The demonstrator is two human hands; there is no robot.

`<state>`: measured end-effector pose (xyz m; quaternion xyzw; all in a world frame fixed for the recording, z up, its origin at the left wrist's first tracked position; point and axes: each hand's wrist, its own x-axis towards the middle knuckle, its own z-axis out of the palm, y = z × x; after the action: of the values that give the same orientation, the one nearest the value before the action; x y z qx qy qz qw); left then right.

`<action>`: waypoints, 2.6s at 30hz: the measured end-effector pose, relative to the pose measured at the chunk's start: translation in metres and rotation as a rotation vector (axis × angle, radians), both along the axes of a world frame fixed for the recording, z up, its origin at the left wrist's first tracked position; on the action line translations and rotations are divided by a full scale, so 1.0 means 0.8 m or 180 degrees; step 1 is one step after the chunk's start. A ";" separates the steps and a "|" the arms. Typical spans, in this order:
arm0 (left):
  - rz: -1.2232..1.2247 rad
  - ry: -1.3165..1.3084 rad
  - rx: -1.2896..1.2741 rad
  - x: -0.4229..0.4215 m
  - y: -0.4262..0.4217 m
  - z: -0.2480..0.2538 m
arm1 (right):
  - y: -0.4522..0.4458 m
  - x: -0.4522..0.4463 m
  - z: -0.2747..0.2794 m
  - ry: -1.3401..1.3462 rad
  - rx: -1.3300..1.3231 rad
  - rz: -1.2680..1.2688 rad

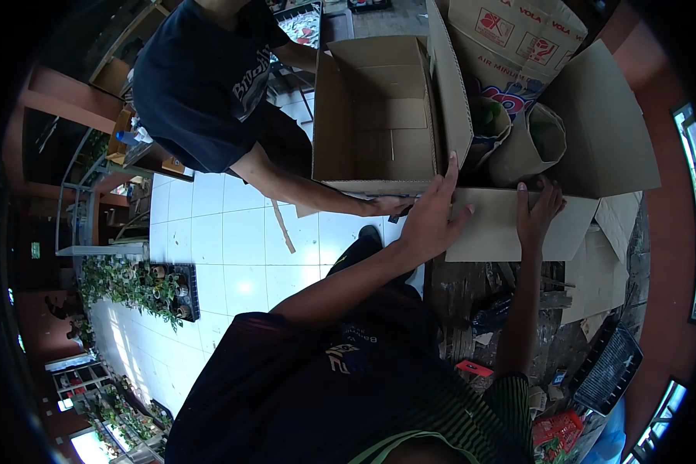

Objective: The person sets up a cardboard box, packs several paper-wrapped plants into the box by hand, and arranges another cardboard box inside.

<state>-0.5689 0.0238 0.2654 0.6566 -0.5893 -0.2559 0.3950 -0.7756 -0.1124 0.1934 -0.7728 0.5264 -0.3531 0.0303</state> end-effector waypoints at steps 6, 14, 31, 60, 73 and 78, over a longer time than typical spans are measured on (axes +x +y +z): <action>-0.0153 0.0170 -0.0059 0.008 0.000 0.011 | -0.002 0.000 -0.005 -0.0009 -0.0095 -0.0025; -0.0242 0.0453 -0.0125 0.019 0.001 0.024 | -0.004 -0.002 -0.010 0.0063 0.0010 -0.0103; -0.0683 0.0710 0.0303 0.019 0.007 0.034 | 0.005 0.005 0.000 -0.0009 0.0080 -0.0178; -0.0600 -0.0830 -0.0579 0.088 -0.049 0.058 | 0.002 -0.005 -0.007 0.0187 0.0224 -0.0075; -0.0586 -0.0483 -0.0208 0.032 0.004 0.025 | 0.009 0.001 -0.002 0.0008 0.0283 -0.0120; -0.0789 -0.0244 -0.0164 0.032 0.004 0.023 | 0.009 0.002 -0.001 0.0041 0.0360 -0.0177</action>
<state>-0.5430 0.0273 0.2837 0.5777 -0.6870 -0.2622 0.3543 -0.7739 -0.1051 0.1930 -0.7572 0.5670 -0.3185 0.0606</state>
